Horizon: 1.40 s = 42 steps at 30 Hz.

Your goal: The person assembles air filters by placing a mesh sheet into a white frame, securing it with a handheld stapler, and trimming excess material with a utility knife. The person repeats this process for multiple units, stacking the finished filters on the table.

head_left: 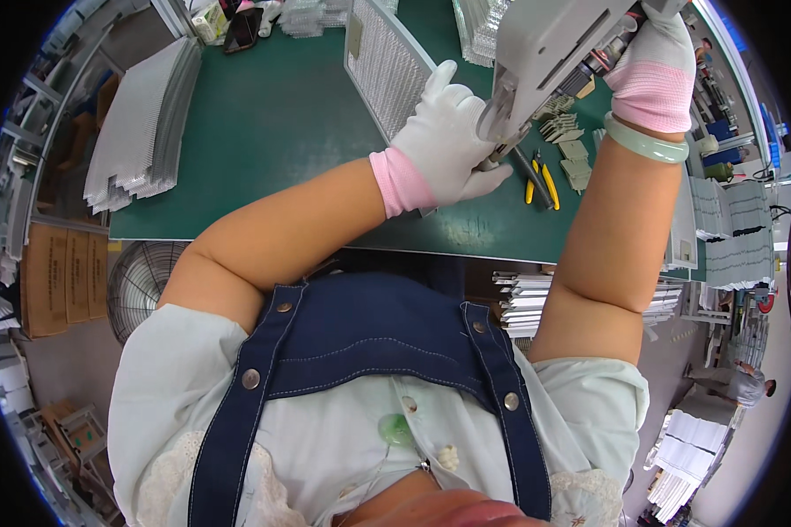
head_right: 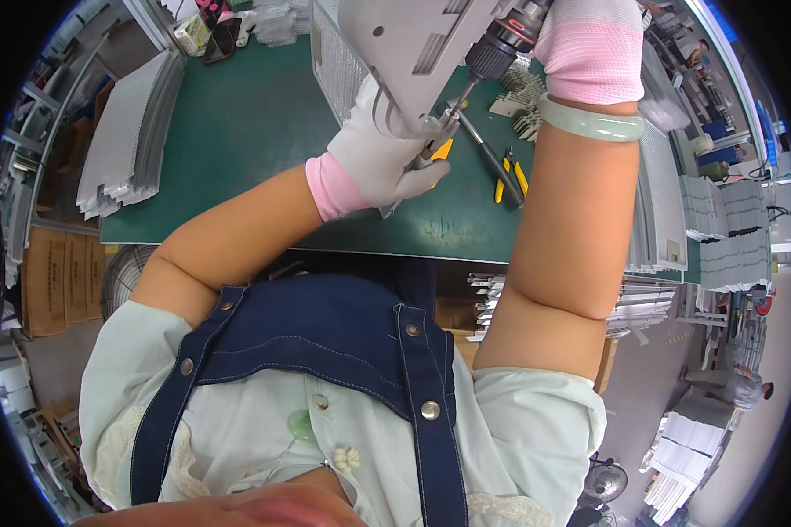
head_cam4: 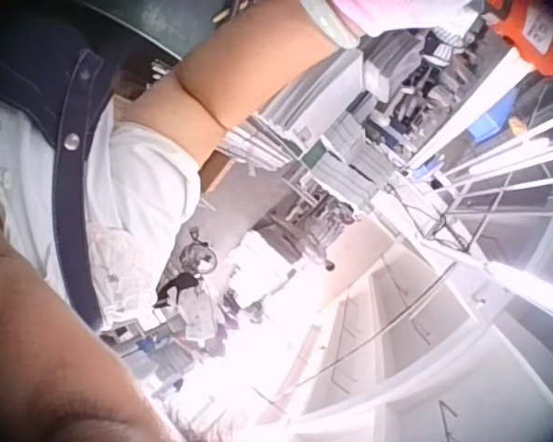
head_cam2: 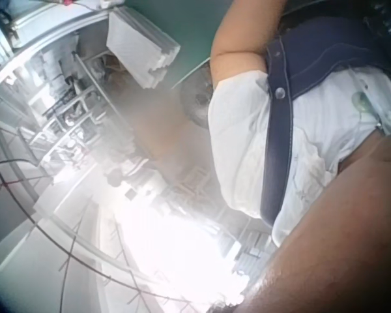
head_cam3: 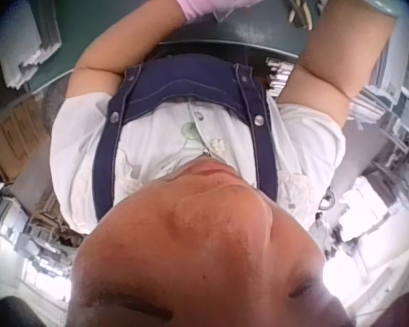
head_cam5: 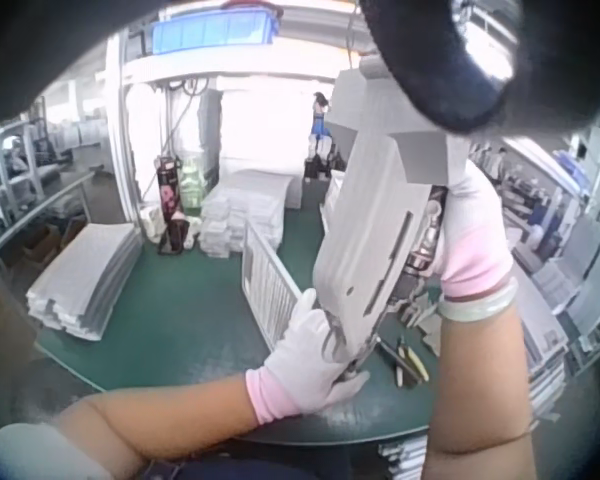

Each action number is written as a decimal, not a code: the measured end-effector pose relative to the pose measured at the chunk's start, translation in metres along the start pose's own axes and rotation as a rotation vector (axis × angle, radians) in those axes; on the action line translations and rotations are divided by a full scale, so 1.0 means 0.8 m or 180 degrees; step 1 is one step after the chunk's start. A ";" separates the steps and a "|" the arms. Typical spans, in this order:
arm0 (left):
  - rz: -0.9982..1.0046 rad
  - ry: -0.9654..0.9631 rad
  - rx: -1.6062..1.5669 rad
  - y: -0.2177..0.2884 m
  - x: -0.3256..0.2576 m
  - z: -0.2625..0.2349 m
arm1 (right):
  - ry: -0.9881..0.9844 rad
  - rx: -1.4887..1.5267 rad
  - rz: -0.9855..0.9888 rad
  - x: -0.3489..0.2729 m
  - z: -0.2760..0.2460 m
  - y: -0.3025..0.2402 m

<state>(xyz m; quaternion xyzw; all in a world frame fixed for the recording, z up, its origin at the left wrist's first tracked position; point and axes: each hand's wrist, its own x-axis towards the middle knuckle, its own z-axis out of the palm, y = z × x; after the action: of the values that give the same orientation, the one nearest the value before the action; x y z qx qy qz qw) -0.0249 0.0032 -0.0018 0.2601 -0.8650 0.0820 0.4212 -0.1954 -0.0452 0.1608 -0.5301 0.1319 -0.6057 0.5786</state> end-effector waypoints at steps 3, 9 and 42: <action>0.0054 0.0065 0.0044 -0.001 -0.002 0.003 | -0.0054 0.0023 -0.0158 -0.001 0.005 0.008; 0.0014 0.0000 0.0031 -0.002 -0.004 0.005 | 0.0077 -0.0172 -0.0230 -0.016 -0.013 -0.003; -0.1903 -0.2544 0.1496 -0.114 -0.075 -0.001 | 0.1688 -0.2202 -0.1334 -0.082 0.024 -0.082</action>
<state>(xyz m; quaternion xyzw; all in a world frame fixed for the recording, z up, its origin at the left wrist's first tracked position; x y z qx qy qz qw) 0.0538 -0.0514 -0.0542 0.5924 -0.8044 0.0446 -0.0045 -0.2323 0.0383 0.1870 -0.5339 0.3589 -0.7441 0.1803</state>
